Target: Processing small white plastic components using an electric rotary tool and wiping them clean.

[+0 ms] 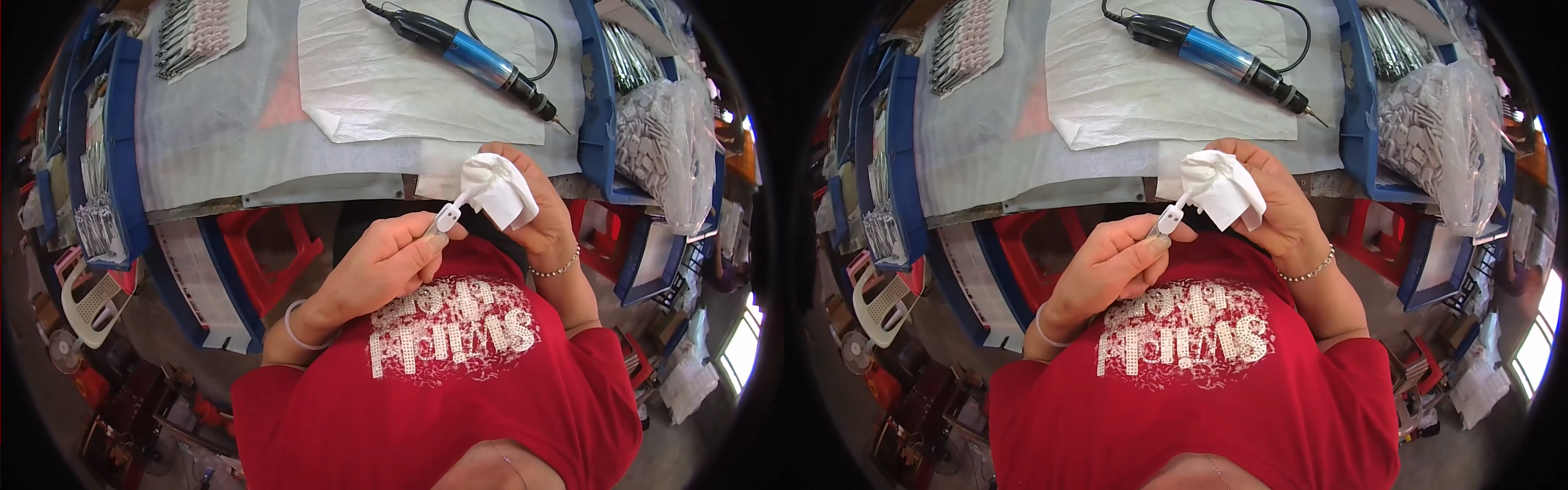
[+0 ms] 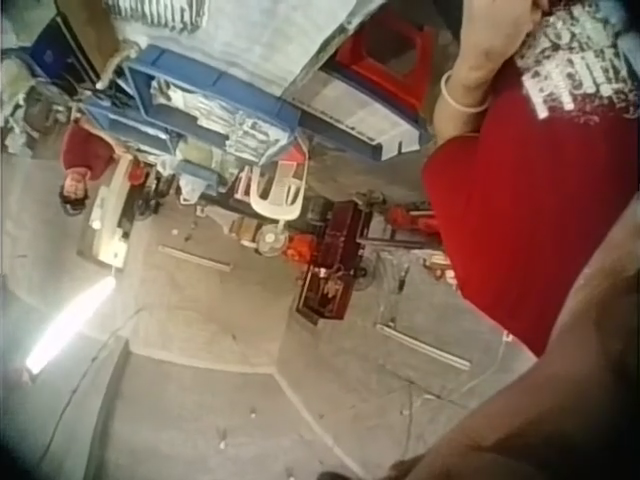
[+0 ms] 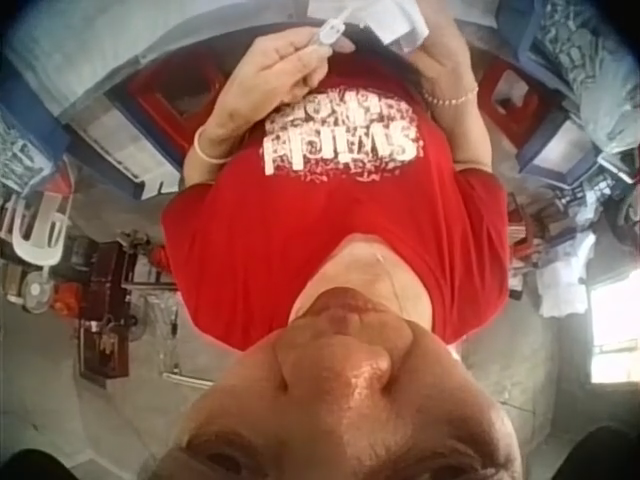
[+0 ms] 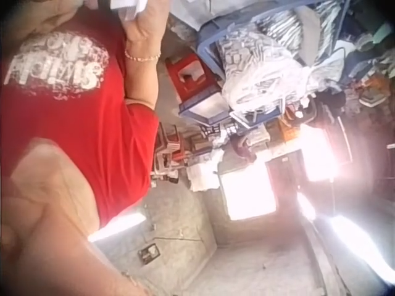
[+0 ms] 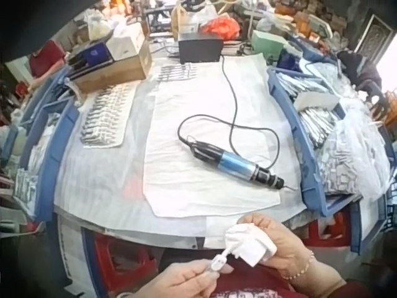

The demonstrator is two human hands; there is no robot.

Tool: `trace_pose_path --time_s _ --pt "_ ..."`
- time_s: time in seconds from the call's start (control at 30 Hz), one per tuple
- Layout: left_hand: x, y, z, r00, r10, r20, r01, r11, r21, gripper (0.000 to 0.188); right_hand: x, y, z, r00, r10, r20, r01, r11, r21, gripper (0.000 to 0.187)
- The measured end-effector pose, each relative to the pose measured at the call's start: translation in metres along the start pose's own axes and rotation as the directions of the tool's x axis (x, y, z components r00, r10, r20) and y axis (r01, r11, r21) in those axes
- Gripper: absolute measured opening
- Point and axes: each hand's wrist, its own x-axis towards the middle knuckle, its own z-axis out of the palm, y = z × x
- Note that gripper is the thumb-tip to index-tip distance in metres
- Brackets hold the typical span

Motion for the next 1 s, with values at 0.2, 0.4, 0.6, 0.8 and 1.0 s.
trace_pose_path --time_s 0.2,0.4,0.6,0.8,1.0 --pt "0.005 -0.004 -0.004 1.0 0.002 -0.023 -0.002 1.0 -0.008 0.025 -0.004 0.007 0.014 0.958 -0.285 -0.041 0.231 0.845 -0.483 0.019" --pt "0.019 -0.025 -0.002 0.789 0.611 -0.068 -0.346 0.532 0.773 0.016 -0.007 0.01 0.031 0.773 -0.463 0.435 0.402 -0.174 -0.899 0.027" --pt "0.009 -0.019 0.004 0.789 0.611 -0.063 -0.176 0.323 0.93 0.033 0.001 0.004 0.026 0.72 -0.53 0.448 0.368 -0.255 -0.894 0.024" --pt "0.011 -0.019 0.0 0.761 0.648 0.017 -0.159 0.161 0.974 0.039 -0.006 0.01 0.03 0.758 -0.429 0.491 0.432 -0.233 -0.871 0.024" --pt "0.016 -0.016 0.001 0.764 0.641 0.072 -0.182 0.107 0.977 0.034 -0.011 0.005 0.027 0.754 -0.402 0.52 0.442 -0.276 -0.853 0.021"
